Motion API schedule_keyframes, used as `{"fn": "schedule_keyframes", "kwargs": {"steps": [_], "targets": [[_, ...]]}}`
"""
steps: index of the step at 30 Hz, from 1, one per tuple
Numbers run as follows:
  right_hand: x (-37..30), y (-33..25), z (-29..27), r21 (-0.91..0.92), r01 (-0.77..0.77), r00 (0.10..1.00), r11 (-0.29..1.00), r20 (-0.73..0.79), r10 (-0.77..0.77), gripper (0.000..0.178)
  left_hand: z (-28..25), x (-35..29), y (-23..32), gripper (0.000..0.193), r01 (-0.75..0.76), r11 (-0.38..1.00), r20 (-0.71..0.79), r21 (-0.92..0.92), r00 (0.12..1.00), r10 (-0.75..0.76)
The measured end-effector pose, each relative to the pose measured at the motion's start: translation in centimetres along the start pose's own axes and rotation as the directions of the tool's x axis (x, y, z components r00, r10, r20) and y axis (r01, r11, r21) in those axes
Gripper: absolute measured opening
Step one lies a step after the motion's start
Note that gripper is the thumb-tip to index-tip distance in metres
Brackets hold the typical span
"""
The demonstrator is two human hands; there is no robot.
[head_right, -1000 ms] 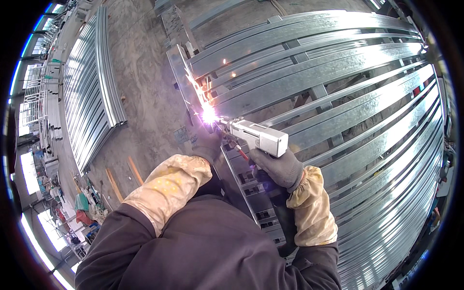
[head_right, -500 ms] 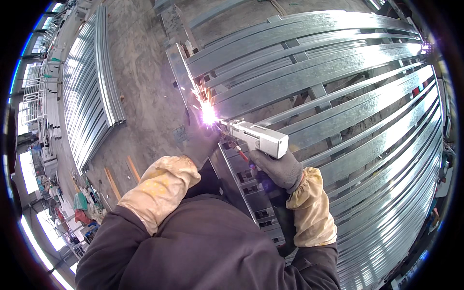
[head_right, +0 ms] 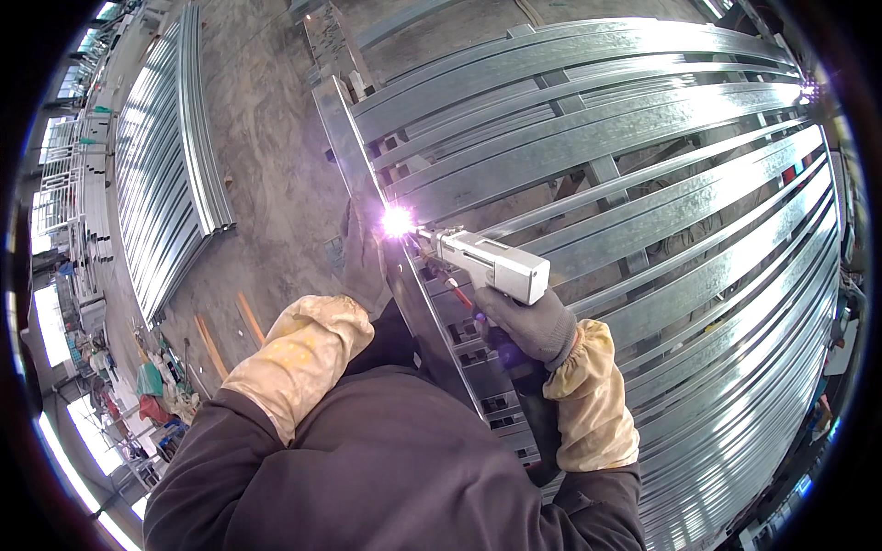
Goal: The person welds a metal frame using a handheld welding gun. They move the tool along the seams of the frame, creating bright sparks and fusing the metal pieces together.
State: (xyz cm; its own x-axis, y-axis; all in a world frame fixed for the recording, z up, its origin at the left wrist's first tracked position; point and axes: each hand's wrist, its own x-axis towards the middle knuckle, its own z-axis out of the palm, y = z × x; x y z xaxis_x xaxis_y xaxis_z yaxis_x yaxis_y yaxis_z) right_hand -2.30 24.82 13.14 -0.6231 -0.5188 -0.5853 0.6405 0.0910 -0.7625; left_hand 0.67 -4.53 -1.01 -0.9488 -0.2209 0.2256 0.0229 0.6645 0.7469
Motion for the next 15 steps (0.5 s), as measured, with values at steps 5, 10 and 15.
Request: {"fn": "schedule_keyframes", "kwargs": {"steps": [5, 10, 15], "targets": [[-0.18, 0.26, 0.1, 0.001, 0.023, 1.0, 1.0, -0.009, -0.023, 0.033, -0.05, 0.37, 1.27, 0.054, 0.079, 0.995, -0.017, -0.057, 0.997, -0.08], [-0.53, -0.28, 0.2, 0.007, -0.014, 1.0, 1.0, 0.009, 0.014, 0.033, 0.07, 0.21, 1.04, 0.054, 0.11, 0.993, -0.026, -0.039, 0.993, -0.111], [-0.57, 0.54, 0.14, 0.005, 0.045, 0.999, 0.999, -0.002, -0.045, 0.033, 0.38, 0.25, 1.02, 0.053, 0.048, 0.999, -0.058, -0.01, 0.997, -0.048]]}}
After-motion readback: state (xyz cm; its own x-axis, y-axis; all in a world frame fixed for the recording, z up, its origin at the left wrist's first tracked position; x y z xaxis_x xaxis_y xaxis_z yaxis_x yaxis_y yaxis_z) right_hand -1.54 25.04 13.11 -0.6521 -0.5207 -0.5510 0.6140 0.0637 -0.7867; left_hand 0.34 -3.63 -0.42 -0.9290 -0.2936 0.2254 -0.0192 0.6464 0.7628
